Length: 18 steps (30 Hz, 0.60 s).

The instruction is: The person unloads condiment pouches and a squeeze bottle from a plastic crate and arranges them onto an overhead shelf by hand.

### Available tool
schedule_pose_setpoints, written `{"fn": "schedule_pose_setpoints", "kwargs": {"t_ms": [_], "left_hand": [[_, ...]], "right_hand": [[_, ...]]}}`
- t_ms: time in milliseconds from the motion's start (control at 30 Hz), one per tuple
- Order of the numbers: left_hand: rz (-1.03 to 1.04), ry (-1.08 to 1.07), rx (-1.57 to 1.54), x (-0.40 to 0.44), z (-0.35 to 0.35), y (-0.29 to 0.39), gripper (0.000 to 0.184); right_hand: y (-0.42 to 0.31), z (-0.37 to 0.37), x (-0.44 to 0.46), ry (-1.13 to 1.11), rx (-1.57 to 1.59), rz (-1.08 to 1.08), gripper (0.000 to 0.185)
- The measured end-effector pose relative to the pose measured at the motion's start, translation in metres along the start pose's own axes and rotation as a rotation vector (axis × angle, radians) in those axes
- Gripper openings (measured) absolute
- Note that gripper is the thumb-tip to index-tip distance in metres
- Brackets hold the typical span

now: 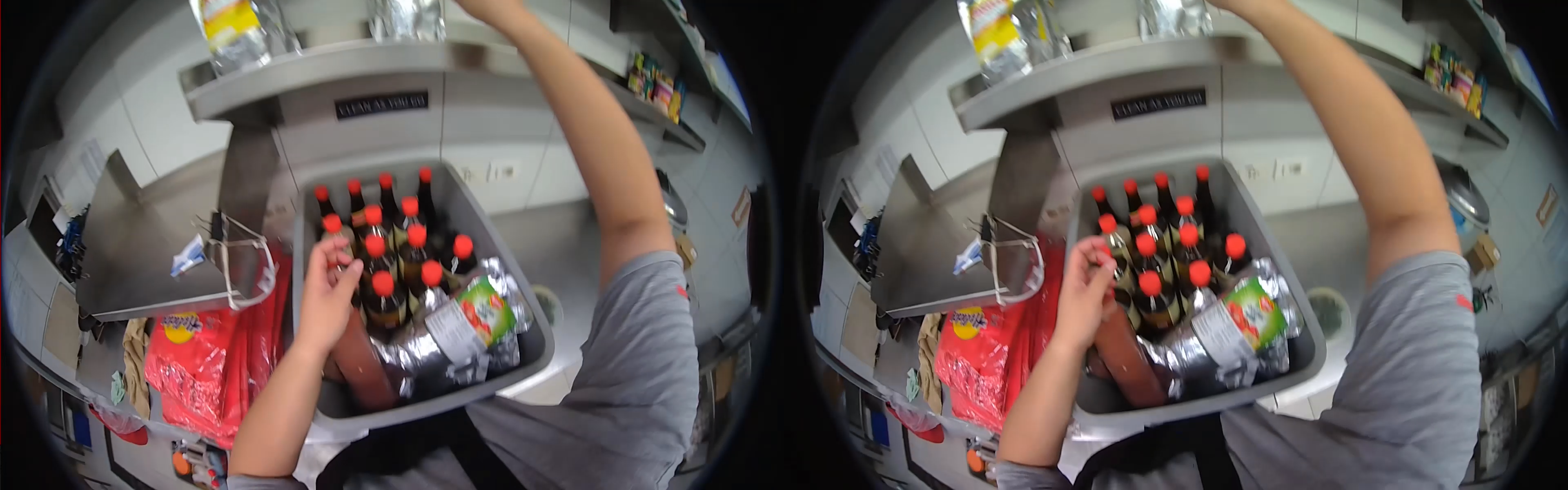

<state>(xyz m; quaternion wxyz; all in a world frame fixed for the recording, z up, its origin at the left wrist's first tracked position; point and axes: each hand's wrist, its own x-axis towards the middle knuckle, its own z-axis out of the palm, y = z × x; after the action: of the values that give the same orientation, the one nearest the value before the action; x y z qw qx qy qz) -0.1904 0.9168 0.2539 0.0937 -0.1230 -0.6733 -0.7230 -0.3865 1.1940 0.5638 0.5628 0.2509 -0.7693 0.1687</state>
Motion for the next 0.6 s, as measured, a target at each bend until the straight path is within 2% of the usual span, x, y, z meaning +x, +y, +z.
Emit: {"fn": "schedule_pose_setpoints", "kwargs": {"t_ms": [33,67,133,167,200,233,300,333,400,433,500,533,567,600], "left_hand": [[0.005,-0.020,0.008,0.000,0.002,-0.002,0.034],[-0.030,-0.043,0.060,-0.001,0.005,0.002,0.025],[0.044,-0.163,0.279,-0.001,0.006,-0.009,0.014],[0.083,-0.218,0.365,-0.004,0.012,-0.003,0.007],[0.074,-0.320,0.485,-0.006,0.014,-0.006,0.005],[0.176,-0.431,0.590,-0.008,0.017,-0.008,0.006],[0.347,-0.571,0.715,-0.013,0.020,-0.023,0.009],[0.339,-0.573,0.710,-0.014,0.020,-0.030,0.009],[0.371,-0.593,0.850,-0.016,0.019,-0.036,0.010],[0.333,-0.568,0.881,-0.015,0.019,-0.033,0.011],[0.278,-0.550,0.856,-0.017,0.020,-0.029,0.010],[0.227,-0.534,0.831,-0.018,0.021,-0.027,0.010],[0.197,-0.579,0.810,-0.017,0.022,-0.023,0.025],[0.210,-0.575,0.814,-0.016,0.024,-0.020,0.025]], "right_hand": [[-0.042,-0.023,-0.028,0.023,0.096,-0.094,0.023],[-0.069,-0.042,-0.058,-0.112,0.125,-0.158,0.020],[-0.113,-0.065,-0.135,-0.659,0.140,-0.231,0.017],[-0.136,-0.078,-0.164,-1.114,0.064,-0.107,0.016],[-0.143,-0.081,-0.192,-1.412,0.104,-0.047,0.019],[-0.141,-0.079,-0.221,-1.512,-0.026,-0.083,0.027],[-0.110,-0.055,-0.283,-1.584,-0.266,-0.079,0.039],[-0.094,-0.050,-0.301,-1.592,-0.262,-0.079,0.039],[-0.071,-0.045,-0.317,-1.404,-0.230,-0.271,0.035],[-0.070,-0.042,-0.313,-1.407,-0.225,-0.269,0.035],[-0.070,-0.039,-0.301,-1.691,-0.020,0.221,0.030],[-0.073,-0.046,-0.299,-1.682,-0.023,0.224,0.030],[-0.075,-0.054,-0.295,-1.516,0.141,0.183,0.026],[-0.080,-0.062,-0.291,-1.344,0.296,0.135,0.023]]}}
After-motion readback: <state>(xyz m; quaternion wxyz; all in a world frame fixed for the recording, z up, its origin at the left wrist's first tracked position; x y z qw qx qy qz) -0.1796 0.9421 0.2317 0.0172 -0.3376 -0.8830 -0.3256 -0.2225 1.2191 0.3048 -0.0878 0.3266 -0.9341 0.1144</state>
